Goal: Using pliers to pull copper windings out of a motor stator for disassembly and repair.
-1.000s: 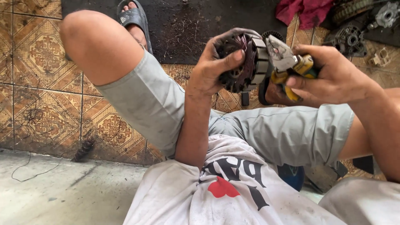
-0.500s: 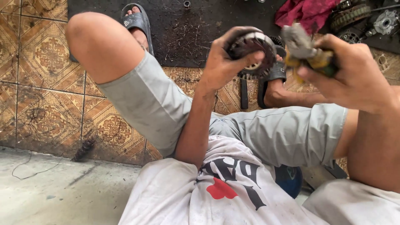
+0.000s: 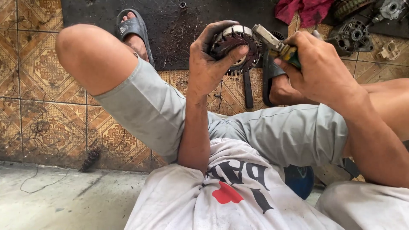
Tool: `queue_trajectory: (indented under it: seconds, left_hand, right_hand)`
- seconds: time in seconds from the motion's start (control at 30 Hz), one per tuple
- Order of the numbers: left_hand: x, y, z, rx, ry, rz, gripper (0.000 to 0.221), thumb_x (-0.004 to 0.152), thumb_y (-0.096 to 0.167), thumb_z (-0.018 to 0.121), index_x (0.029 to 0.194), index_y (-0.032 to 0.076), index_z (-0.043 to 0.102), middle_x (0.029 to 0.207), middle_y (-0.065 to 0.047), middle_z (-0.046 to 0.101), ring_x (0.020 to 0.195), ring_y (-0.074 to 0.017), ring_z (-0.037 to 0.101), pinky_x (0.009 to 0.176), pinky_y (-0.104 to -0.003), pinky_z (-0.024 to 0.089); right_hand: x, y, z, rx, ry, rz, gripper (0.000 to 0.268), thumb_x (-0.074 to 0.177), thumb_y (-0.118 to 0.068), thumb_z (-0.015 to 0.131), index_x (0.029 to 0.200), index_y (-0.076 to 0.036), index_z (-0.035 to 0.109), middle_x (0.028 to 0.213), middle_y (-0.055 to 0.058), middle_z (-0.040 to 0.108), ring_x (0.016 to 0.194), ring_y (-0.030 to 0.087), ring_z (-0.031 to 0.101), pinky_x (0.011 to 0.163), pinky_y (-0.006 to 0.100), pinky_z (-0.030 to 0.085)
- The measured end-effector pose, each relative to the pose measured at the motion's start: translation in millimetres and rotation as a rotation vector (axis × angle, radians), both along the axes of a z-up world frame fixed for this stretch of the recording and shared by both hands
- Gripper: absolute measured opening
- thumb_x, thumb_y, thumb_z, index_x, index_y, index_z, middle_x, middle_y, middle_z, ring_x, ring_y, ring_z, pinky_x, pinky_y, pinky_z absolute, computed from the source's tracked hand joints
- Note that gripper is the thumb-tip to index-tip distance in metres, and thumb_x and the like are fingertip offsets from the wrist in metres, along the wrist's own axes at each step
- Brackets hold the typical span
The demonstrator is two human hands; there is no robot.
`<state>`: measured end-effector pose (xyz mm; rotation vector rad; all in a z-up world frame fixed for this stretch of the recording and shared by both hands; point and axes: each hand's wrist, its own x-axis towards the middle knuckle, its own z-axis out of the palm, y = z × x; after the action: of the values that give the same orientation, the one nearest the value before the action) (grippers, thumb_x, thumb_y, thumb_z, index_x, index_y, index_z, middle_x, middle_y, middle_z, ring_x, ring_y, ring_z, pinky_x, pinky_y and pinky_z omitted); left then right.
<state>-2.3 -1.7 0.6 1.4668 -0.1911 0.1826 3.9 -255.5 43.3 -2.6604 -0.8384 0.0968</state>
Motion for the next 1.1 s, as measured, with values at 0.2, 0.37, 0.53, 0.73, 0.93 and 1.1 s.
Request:
queue_trajectory:
  seconds: [0.2, 0.37, 0.53, 0.73, 0.93, 1.1]
  left_hand:
    - [-2.4, 2.5, 5.9, 0.102, 0.008, 0.052, 0.043, 0.086, 0.042, 0.081, 0.119, 0.017, 0.066, 0.105, 0.000, 0.073, 0.095, -0.0099, 0.070, 0.086, -0.024, 0.059]
    - [-3.1, 3.0, 7.7, 0.127, 0.011, 0.055, 0.043, 0.086, 0.042, 0.081, 0.118, 0.018, 0.066, 0.107, 0.000, 0.074, 0.097, -0.0104, 0.071, 0.088, -0.024, 0.059]
    - [-6.7, -2.0, 15.3, 0.170, 0.010, 0.071, 0.043, 0.086, 0.044, 0.080, 0.118, 0.018, 0.065, 0.104, 0.002, 0.074, 0.096, -0.0089, 0.071, 0.087, -0.024, 0.058]
    - [-7.6, -10.0, 12.8, 0.400, 0.036, 0.192, 0.043, 0.086, 0.044, 0.078, 0.117, 0.020, 0.061, 0.101, 0.001, 0.080, 0.092, -0.0103, 0.079, 0.085, -0.025, 0.063]
    - [-0.8, -8.2, -4.3, -0.137, 0.077, 0.000, 0.040, 0.086, 0.035, 0.083, 0.116, 0.013, 0.068, 0.105, 0.000, 0.073, 0.100, -0.0099, 0.068, 0.090, -0.024, 0.059]
    - [3.6, -10.7, -19.2, -0.304, 0.017, 0.058, 0.043, 0.087, 0.036, 0.085, 0.122, 0.018, 0.068, 0.112, -0.002, 0.076, 0.104, -0.0144, 0.072, 0.091, -0.028, 0.062]
  right_hand:
    - [-4.1, 9.1, 7.5, 0.025, -0.005, 0.015, 0.035, 0.105, -0.007, 0.069, 0.128, 0.015, 0.053, 0.114, 0.028, 0.058, 0.096, 0.047, 0.060, 0.083, 0.054, 0.049]
    - [-4.1, 0.0, -5.4, -0.089, -0.080, 0.010, 0.035, 0.109, -0.015, 0.068, 0.126, 0.014, 0.057, 0.109, 0.026, 0.068, 0.093, 0.046, 0.065, 0.093, 0.054, 0.047]
    - [-7.7, -10.2, -11.4, -0.063, -0.173, 0.016, 0.035, 0.108, -0.014, 0.078, 0.119, 0.013, 0.057, 0.093, 0.028, 0.069, 0.078, 0.044, 0.067, 0.070, 0.052, 0.054]
    - [-3.6, -13.6, -18.1, -0.338, -0.325, 0.029, 0.034, 0.093, -0.013, 0.077, 0.119, 0.000, 0.057, 0.092, 0.011, 0.071, 0.080, 0.030, 0.072, 0.080, 0.039, 0.055]
    - [-9.7, 6.0, 18.3, 0.255, 0.271, -0.050, 0.025, 0.095, -0.009, 0.081, 0.104, 0.005, 0.061, 0.087, 0.012, 0.072, 0.063, 0.019, 0.062, 0.058, 0.033, 0.050]
    - [-8.1, 9.9, 22.4, 0.319, 0.372, 0.003, 0.033, 0.088, -0.015, 0.082, 0.110, 0.003, 0.064, 0.090, 0.009, 0.074, 0.071, 0.014, 0.064, 0.066, 0.029, 0.054]
